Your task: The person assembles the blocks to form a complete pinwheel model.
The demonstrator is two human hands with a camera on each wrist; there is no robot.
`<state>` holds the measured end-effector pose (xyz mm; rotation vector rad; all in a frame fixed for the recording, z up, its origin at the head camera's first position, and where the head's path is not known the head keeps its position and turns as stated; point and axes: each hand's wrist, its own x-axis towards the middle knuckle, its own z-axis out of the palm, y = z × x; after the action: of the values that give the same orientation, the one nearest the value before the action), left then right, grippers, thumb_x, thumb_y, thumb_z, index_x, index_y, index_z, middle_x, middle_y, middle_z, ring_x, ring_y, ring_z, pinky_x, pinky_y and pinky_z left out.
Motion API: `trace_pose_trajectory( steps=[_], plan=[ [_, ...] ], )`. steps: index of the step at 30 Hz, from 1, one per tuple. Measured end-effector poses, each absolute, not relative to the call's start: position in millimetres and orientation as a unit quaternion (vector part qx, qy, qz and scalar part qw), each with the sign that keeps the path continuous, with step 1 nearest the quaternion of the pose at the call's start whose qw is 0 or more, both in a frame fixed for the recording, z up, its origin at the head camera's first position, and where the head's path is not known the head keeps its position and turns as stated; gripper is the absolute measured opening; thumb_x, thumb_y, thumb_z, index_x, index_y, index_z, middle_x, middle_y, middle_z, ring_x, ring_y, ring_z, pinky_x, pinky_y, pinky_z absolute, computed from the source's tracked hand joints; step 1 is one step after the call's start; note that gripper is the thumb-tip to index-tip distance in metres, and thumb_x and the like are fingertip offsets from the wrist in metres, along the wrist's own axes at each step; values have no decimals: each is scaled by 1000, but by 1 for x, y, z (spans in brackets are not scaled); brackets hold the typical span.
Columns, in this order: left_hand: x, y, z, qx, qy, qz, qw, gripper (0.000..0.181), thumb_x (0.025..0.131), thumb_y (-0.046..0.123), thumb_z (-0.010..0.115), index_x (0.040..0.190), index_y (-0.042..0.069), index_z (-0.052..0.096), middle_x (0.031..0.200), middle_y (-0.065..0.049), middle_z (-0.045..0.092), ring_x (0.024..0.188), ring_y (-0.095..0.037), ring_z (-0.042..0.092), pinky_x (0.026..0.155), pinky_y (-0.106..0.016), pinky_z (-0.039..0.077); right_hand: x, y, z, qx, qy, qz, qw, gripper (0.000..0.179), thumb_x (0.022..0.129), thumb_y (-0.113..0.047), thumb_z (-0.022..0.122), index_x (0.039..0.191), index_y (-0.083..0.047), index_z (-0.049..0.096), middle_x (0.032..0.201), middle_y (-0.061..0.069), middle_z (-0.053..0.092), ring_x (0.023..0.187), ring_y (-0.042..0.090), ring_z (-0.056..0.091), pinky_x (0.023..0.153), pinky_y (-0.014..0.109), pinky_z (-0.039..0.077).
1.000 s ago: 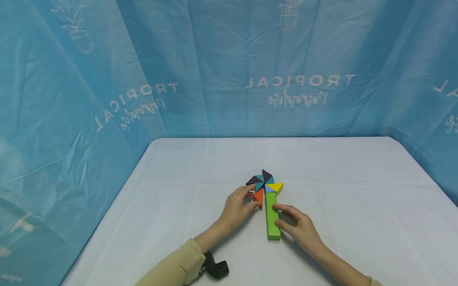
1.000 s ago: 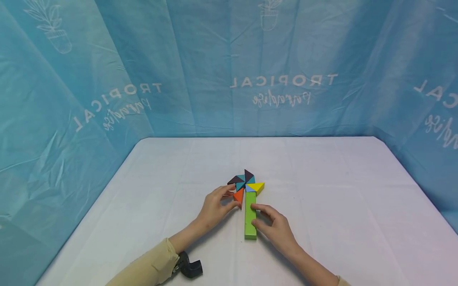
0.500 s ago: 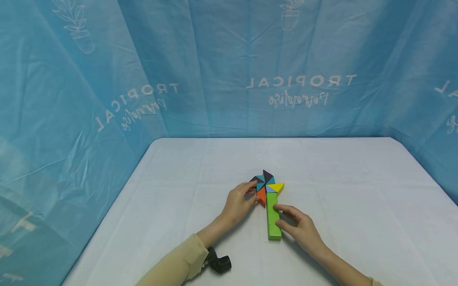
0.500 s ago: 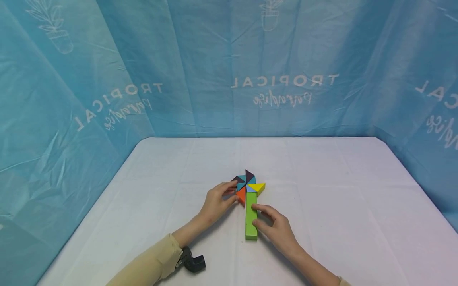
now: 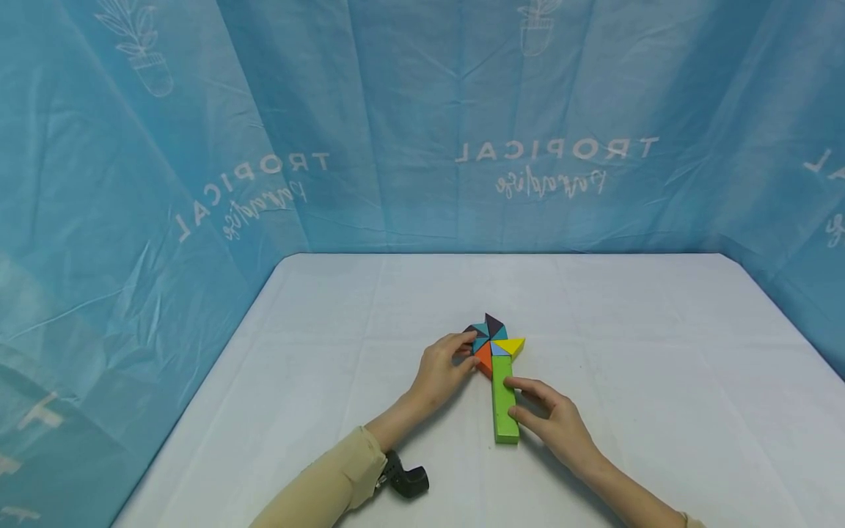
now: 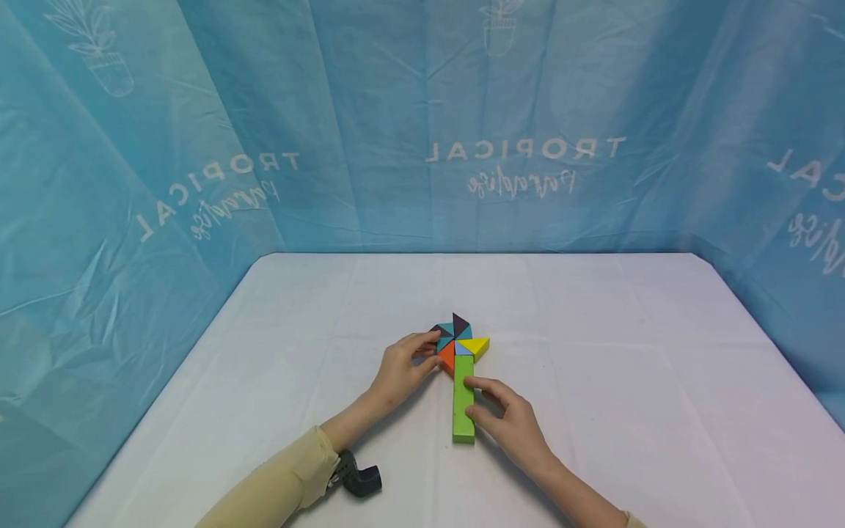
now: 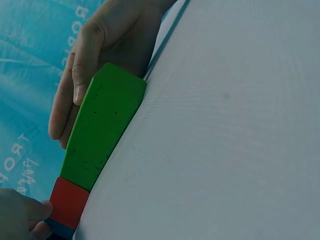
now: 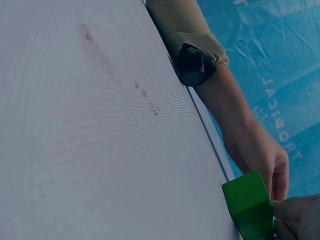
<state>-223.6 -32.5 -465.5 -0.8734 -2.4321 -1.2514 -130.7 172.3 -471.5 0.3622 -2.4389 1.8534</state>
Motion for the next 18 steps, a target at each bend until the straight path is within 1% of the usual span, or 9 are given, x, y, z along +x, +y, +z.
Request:
trace_pose_trajectory(
  steps=[7,11,13,18],
  plan=[
    [-224,-31,-466,-302,-842,-424,138,39,83,4,72,120,-1,61,109,-11,64,92,-16,65,80,-16,49,-132,174,-474,127,-791,597,38,38,85,-16,71,122,-9,61,124,4,60,120,23,50,99,25,40],
    [-224,-31,-465,-304,-842,-424,139,38,83,3,72,119,-2,62,108,-11,64,91,-17,65,79,-17,50,-132,174,-474,129,-787,601,38,38,86,-15,71,121,-8,62,123,4,60,120,22,50,98,23,40],
    [-224,-31,-465,-303,-842,-426,136,37,83,3,72,118,-1,62,108,-11,64,92,-17,65,80,-17,50,-132,174,-474,126,-786,604,34,38,86,-16,71,122,-9,62,124,2,60,120,19,50,98,22,39],
    [-224,-31,-465,-300,-842,-429,130,36,83,3,71,118,-1,62,108,-10,64,92,-16,64,80,-16,49,-132,174,-472,127,-782,609,29,38,86,-16,70,122,-10,61,125,2,60,121,20,49,100,26,39]
  ],
)
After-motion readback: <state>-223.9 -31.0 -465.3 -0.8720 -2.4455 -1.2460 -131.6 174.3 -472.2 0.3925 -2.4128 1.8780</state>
